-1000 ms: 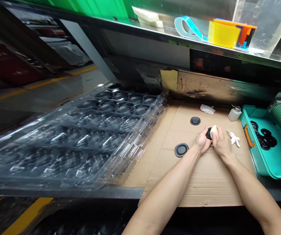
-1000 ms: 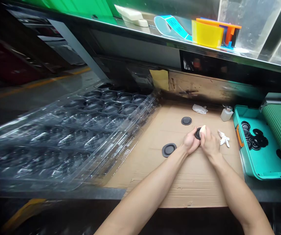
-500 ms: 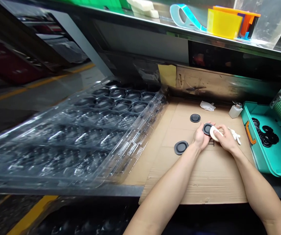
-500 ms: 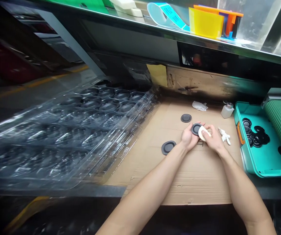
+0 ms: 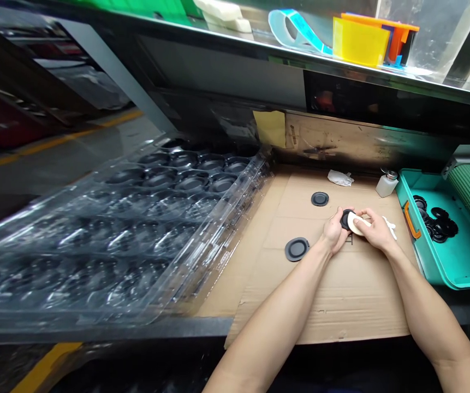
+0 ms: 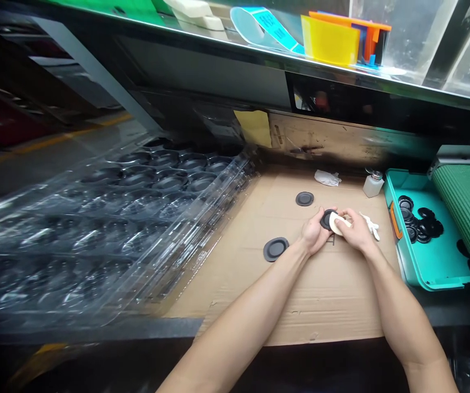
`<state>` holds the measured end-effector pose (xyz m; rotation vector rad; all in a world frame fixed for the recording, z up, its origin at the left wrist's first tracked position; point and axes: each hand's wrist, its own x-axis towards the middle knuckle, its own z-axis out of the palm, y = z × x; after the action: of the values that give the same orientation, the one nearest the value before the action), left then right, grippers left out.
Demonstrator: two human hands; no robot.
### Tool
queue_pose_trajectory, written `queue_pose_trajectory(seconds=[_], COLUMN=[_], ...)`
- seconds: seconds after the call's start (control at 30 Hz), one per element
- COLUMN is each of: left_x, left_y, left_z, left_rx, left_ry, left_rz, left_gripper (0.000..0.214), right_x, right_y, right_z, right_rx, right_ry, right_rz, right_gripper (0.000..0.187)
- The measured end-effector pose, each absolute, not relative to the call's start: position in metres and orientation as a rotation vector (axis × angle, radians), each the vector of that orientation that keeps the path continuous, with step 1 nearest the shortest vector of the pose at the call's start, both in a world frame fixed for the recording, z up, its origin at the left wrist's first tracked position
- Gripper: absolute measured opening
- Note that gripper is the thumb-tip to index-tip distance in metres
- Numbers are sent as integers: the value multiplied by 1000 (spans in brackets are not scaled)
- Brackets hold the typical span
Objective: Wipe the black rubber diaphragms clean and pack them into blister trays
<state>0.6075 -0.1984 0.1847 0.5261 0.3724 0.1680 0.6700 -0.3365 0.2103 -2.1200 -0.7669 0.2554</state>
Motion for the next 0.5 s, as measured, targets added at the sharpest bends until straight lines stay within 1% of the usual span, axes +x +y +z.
queue_pose_trajectory(seconds=[0.1, 0.2, 0.27, 0.37, 0.43, 0.5], left_x=[608, 607, 604, 600, 598, 597], left_y=[-194, -184, -177, -168, -165, -163], left_z=[188, 193, 197, 203, 205, 207], left_rx=[479, 428, 390, 332, 272, 206], left_ry=[376, 401, 413, 385, 363, 364], left_rz=[168, 262, 305, 285, 267, 264], left_gripper=[36, 33, 30, 26, 29, 37], right_x=[668, 673, 676, 676, 674, 674], right_y=[-333, -334, -336, -339, -342, -347], right_z=[211, 212, 212, 215, 219, 225], right_rx=[-2027, -2120, -2183, -2278, -2400, -2582], right_ry=[-806, -555, -482, -651, -774, -762], right_rz=[221, 76, 55, 63, -58, -248], right_gripper=[34, 39, 41, 39, 39, 39])
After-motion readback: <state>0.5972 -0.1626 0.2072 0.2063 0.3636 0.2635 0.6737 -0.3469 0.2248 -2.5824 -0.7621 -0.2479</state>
